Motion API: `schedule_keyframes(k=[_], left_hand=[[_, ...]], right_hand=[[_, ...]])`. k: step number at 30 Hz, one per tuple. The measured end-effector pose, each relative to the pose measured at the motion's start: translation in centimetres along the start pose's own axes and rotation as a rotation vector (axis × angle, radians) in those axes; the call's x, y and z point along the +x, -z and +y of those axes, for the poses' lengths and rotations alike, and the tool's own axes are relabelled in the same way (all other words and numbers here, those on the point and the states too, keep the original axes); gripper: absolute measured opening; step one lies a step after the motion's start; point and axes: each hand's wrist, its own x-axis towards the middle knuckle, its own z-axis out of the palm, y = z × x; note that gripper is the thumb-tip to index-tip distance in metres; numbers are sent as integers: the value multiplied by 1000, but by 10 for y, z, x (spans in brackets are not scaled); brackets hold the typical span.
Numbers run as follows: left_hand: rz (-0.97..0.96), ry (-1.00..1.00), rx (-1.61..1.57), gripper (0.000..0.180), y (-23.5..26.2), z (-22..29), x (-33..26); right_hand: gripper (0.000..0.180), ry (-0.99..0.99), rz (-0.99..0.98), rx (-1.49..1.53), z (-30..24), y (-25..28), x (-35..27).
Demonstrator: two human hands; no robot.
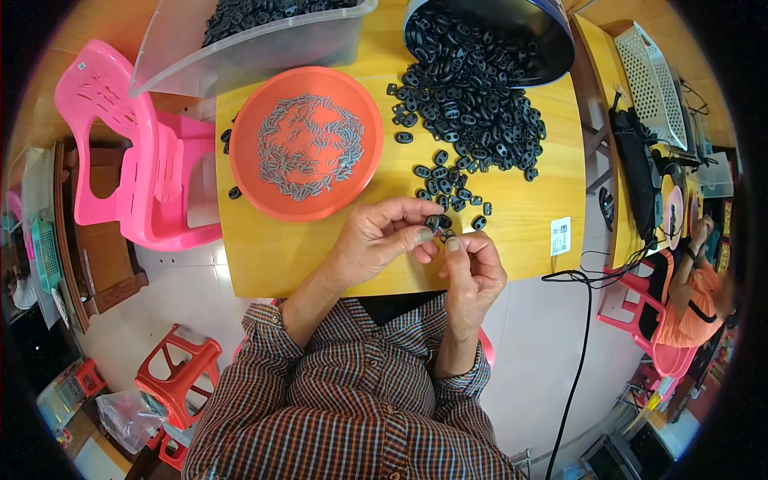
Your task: Manually inserting small metal springs into black plastic housing components on a workspace.
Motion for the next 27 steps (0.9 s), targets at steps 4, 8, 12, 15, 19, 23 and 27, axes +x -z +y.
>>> schedule_keyframes(k=[4,8,12,15,19,23,27], left_hand=[[11,-15,28,28,-1,0,0],[-4,2,51,27,0,2,-1],[10,-4,77,27,-1,1,-1],[18,2,72,27,0,1,-1],[2,-6,88,28,2,3,-2],[-3,-15,112,28,1,6,-3],[-15,-41,163,28,1,6,-2]], right_hand=[[8,-17,2,-16,3,2,1],[9,-18,1,-42,1,0,2],[11,-23,-26,-73,4,2,3],[12,-36,-30,-59,3,2,4],[12,-48,-47,-74,3,3,3],[12,-43,-45,-76,2,2,2],[11,-26,-50,-77,1,1,4]])
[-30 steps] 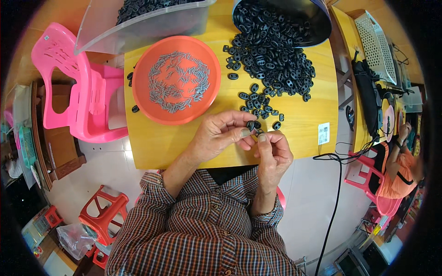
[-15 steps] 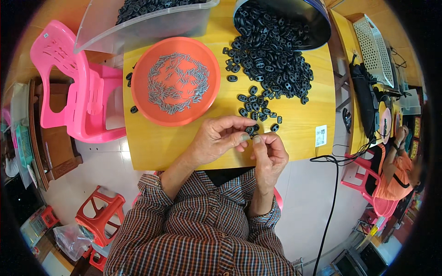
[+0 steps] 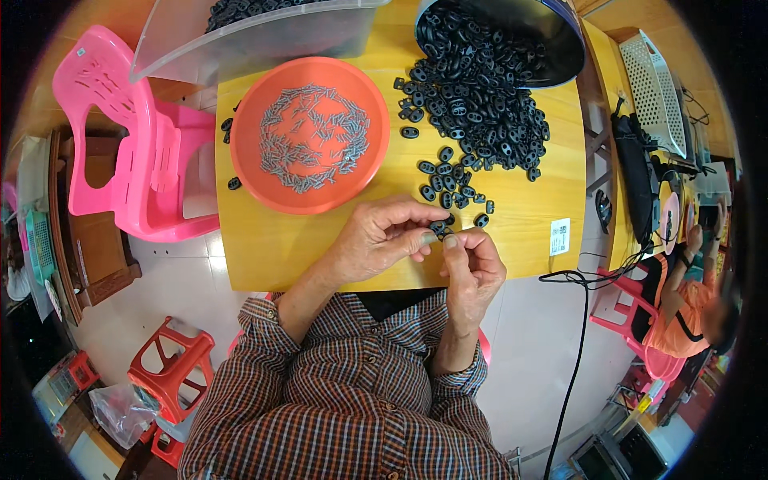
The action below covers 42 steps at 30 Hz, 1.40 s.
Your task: Manually inserting small metal springs into black plastic housing components on a workspace.
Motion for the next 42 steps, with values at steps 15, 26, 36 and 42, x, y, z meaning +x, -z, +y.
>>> schedule_keyframes(k=[15,26,36,42], left_hand=[[-3,-18,31,27,0,1,-1],[8,-35,-4,26,4,3,-3],[-33,19,-98,25,7,3,-7],[-71,10,-58,25,10,4,-6]], right_hand=[[8,-72,3,106,4,-3,-3],[4,-156,-108,366,4,-2,1],[9,-201,-229,373,10,11,6],[10,-247,-294,409,12,16,8]])
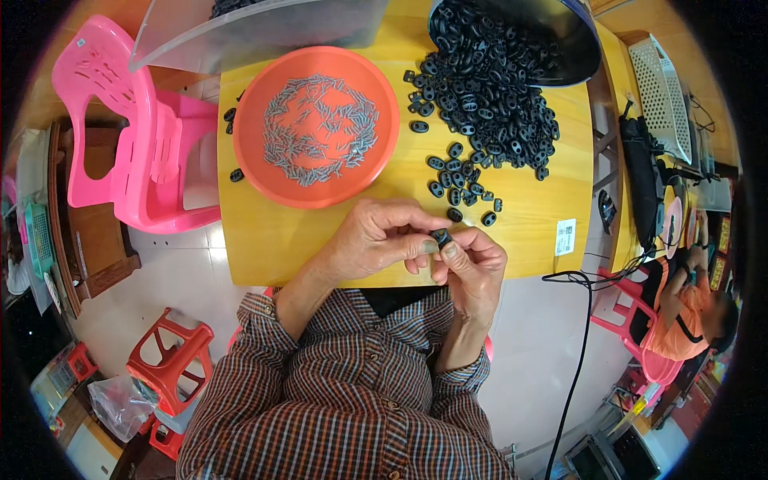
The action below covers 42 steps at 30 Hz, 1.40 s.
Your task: Manually inserting small metal springs into black plastic housing components on a workspace.
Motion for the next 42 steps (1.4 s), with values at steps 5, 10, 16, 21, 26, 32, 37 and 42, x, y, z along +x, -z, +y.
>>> schedule_keyframes(k=[5,10,16,21,26,32,37,42], left_hand=[[-26,10,-13,24,0,1,0],[-14,13,-27,24,-1,-2,0],[98,2,-49,25,-5,-12,-2],[124,-35,-2,24,-9,-8,-3],[96,-39,14,23,-5,-8,-4],[115,-116,82,21,-1,-13,-6],[109,-243,320,20,1,-8,-2],[76,-255,192,26,-1,-6,-4]], right_hand=[[10,-33,-1,-23,2,2,2],[9,21,39,-14,4,-3,-1],[8,71,126,-45,7,-17,-3],[7,105,155,-115,3,-18,-4],[7,107,139,-117,2,-19,-5],[8,156,127,-166,2,-24,-7],[10,229,104,-146,6,-21,-8],[16,316,47,-171,6,-16,-9]])
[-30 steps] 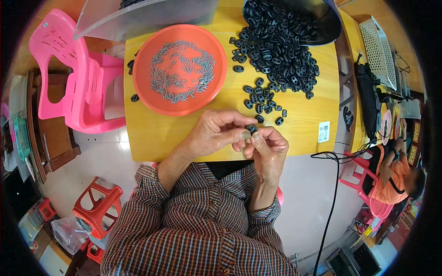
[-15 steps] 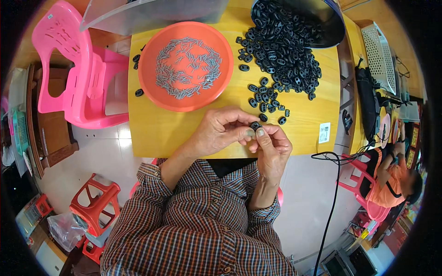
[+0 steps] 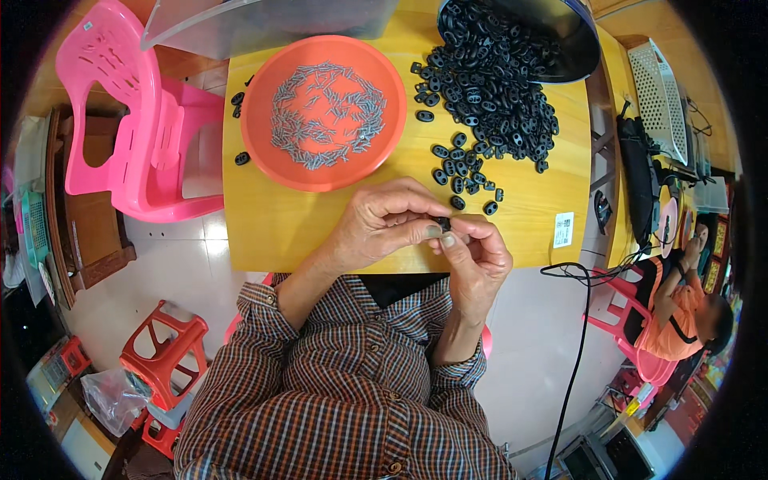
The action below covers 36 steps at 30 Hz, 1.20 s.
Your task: Manually inserting small metal springs into black plastic housing components on a workspace.
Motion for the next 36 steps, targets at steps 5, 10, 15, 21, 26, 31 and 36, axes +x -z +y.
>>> schedule_keyframes(k=[5,10,15,21,26,31,36], left_hand=[[10,86,-106,33,0,-1,-1],[32,81,-102,31,-3,-3,-2],[54,15,-38,22,-3,-1,-1],[65,171,-73,14,-4,2,-4],[100,219,-109,14,-4,0,-4],[113,203,-126,12,-3,-1,-6],[100,189,-163,10,-6,-5,-8]], right_hand=[[20,-25,8,-30,-4,-1,-2],[21,28,-9,-101,-1,1,-2],[12,151,-43,-244,-4,1,0],[6,-77,36,-246,-10,-9,-2],[8,-75,25,-272,-8,-14,0],[10,-89,29,-335,-4,-13,0],[13,-75,51,-334,-3,-13,-3]])
